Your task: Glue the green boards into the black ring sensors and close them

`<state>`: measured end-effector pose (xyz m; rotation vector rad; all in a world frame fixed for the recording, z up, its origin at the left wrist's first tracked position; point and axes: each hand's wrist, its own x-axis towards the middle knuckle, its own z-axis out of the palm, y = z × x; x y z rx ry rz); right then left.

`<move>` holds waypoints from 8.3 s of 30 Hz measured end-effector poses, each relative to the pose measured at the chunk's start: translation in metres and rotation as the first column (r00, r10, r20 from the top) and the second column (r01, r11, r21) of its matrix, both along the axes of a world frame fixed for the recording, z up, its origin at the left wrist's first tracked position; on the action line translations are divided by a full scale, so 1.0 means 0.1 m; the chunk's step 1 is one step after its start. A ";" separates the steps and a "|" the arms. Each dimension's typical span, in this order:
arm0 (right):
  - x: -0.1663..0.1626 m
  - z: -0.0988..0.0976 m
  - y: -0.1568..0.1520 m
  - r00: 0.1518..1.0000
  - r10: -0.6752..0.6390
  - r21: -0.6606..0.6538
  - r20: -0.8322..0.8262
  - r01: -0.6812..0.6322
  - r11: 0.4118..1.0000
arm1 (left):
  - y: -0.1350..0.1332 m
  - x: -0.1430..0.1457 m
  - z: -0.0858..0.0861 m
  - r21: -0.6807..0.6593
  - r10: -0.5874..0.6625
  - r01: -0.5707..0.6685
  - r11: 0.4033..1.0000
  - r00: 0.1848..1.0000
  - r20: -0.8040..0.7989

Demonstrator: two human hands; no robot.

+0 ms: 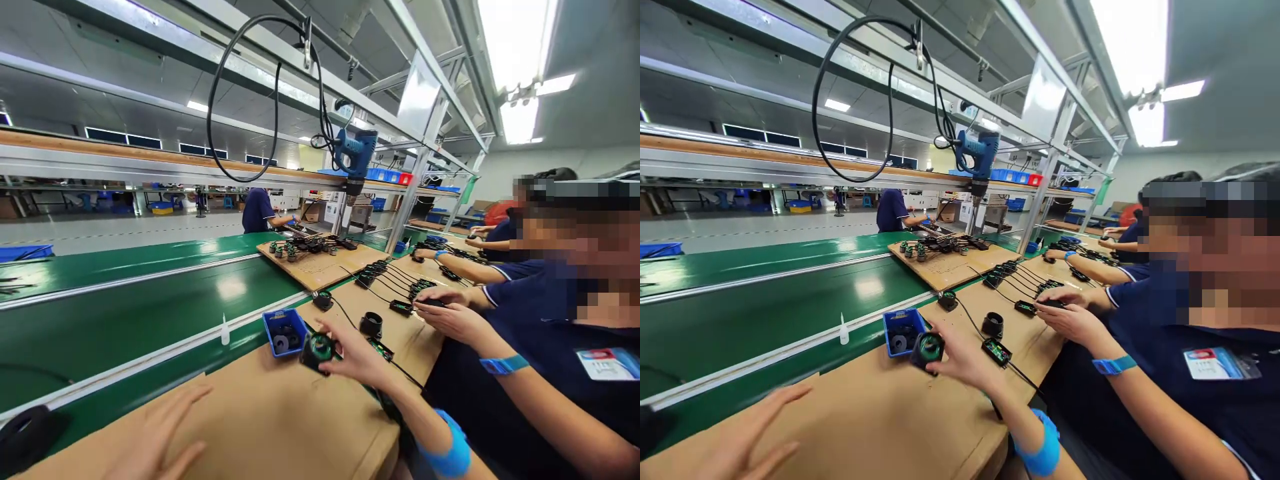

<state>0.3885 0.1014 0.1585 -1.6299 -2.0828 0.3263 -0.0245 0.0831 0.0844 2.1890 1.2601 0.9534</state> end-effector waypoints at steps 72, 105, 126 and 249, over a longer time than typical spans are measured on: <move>-1.15 -0.87 -1.00 0.042 -0.329 -0.305 -0.943 -0.500 0.811 | -0.66 0.56 0.22 -0.556 -0.022 0.051 0.829 0.998 0.059; -1.46 -0.69 -1.24 0.282 -0.172 -0.198 -0.944 -0.068 0.978 | -0.76 0.61 0.27 -0.468 -0.070 0.053 0.882 0.997 -0.019; -1.60 -0.45 -1.28 0.833 0.302 0.249 -0.464 -0.205 0.947 | -0.78 0.59 0.27 -0.453 -0.090 0.069 0.889 0.996 -0.026; -1.71 -0.41 -1.31 0.767 0.354 0.434 -0.535 -0.110 0.894 | -0.95 0.76 -0.09 -0.566 0.404 0.792 0.228 0.452 0.796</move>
